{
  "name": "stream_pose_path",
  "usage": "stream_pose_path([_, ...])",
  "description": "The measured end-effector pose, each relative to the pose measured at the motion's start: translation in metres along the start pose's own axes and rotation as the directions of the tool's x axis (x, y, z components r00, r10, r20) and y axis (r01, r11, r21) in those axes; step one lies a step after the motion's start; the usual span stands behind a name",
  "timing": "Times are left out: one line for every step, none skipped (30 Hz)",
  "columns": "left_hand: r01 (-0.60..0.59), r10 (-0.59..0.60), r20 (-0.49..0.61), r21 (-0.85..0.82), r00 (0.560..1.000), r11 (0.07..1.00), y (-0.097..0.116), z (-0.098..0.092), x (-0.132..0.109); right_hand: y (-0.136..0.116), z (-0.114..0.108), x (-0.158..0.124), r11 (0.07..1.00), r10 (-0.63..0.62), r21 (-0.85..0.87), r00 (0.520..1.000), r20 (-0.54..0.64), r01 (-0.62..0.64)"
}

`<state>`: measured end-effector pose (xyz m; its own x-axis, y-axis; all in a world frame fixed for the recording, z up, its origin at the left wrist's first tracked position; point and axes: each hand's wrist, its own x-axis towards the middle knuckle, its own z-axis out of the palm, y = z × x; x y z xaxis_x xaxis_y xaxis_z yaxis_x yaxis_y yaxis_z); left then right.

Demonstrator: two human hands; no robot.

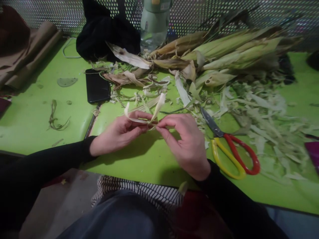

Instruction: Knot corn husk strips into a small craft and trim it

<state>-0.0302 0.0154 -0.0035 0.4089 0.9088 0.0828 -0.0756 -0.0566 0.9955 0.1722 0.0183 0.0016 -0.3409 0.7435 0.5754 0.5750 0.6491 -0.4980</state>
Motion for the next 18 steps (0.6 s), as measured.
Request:
stream_pose_path([0.033, -0.033, 0.021, -0.011, 0.999, 0.999, 0.001, 0.0, 0.0, 0.0, 0.0, 0.0, 1.0, 0.022, -0.002, 1.0, -0.015, -0.022])
stream_pose_path([0.076, -0.075, 0.04, -0.036, 0.996, 0.996, 0.003, -0.001, -0.001, 0.0, 0.0, 0.0, 0.999, 0.044, 0.002, 0.999, -0.027, -0.044])
stream_pose_path([0.124, -0.12, 0.053, -0.075, 0.991, 0.989, 0.004, -0.001, 0.0, 0.0, 0.0, 0.0, 0.998, 0.066, 0.01, 0.997, -0.039, -0.066])
stream_pose_path([0.173, -0.166, 0.062, -0.129, 0.984, 0.976, 0.005, -0.002, 0.0, -0.001, 0.0, -0.001, 0.996, 0.091, 0.025, 0.995, -0.045, -0.09])
stream_pose_path([0.216, -0.208, 0.061, -0.196, 0.976, 0.956, 0.006, -0.002, 0.001, -0.001, 0.001, -0.002, 0.992, 0.118, 0.055, 0.992, -0.05, -0.116])
stream_pose_path([0.253, -0.247, 0.056, -0.274, 0.967, 0.928, 0.007, -0.003, 0.002, -0.002, 0.001, -0.003, 0.984, 0.151, 0.106, 0.987, -0.056, -0.144])
stream_pose_path([0.283, -0.285, 0.049, -0.356, 0.957, 0.891, 0.007, -0.004, 0.003, -0.002, 0.001, -0.004, 0.969, 0.185, 0.177, 0.981, -0.066, -0.171])
stream_pose_path([0.307, -0.32, 0.043, -0.432, 0.946, 0.848, 0.007, -0.005, 0.005, -0.002, 0.0, -0.005, 0.947, 0.22, 0.258, 0.972, -0.085, -0.192])
stream_pose_path([0.318, -0.346, 0.037, -0.496, 0.938, 0.808, 0.008, -0.006, 0.006, -0.002, -0.001, -0.006, 0.921, 0.248, 0.334, 0.963, -0.11, -0.199])
stream_pose_path([0.317, -0.359, 0.03, -0.54, 0.933, 0.779, 0.008, -0.007, 0.007, -0.002, -0.002, -0.006, 0.902, 0.267, 0.385, 0.954, -0.141, -0.195])
stream_pose_path([0.312, -0.361, 0.026, -0.565, 0.932, 0.764, 0.008, -0.008, 0.008, -0.001, -0.003, -0.005, 0.895, 0.278, 0.401, 0.947, -0.163, -0.193])
stream_pose_path([0.303, -0.353, 0.026, -0.573, 0.935, 0.762, 0.008, -0.009, 0.008, -0.001, -0.004, -0.003, 0.9, 0.281, 0.386, 0.948, -0.152, -0.205])
stream_pose_path([0.293, -0.335, 0.032, -0.571, 0.942, 0.767, 0.008, -0.009, 0.009, -0.001, -0.006, -0.001, 0.908, 0.284, 0.348, 0.953, -0.103, -0.233])
stream_pose_path([0.283, -0.311, 0.048, -0.562, 0.949, 0.777, 0.008, -0.01, 0.008, -0.001, -0.006, 0.001, 0.917, 0.288, 0.293, 0.957, -0.019, -0.27])
stream_pose_path([0.276, -0.285, 0.072, -0.551, 0.956, 0.788, 0.008, -0.01, 0.008, -0.001, -0.007, 0.003, 0.921, 0.298, 0.236, 0.951, 0.082, -0.309])
stream_pose_path([0.273, -0.262, 0.098, -0.537, 0.96, 0.798, 0.007, -0.01, 0.008, -0.001, -0.006, 0.004, 0.919, 0.315, 0.19, 0.934, 0.171, -0.345])
stream_pose_path([0.272, -0.245, 0.121, -0.52, 0.962, 0.81, 0.007, -0.01, 0.007, 0.0, -0.005, 0.005, 0.913, 0.333, 0.164, 0.914, 0.232, -0.375])
stream_pose_path([0.276, -0.239, 0.137, -0.498, 0.961, 0.822, 0.006, -0.009, 0.006, 0.0, -0.004, 0.005, 0.903, 0.356, 0.152, 0.899, 0.256, -0.401])
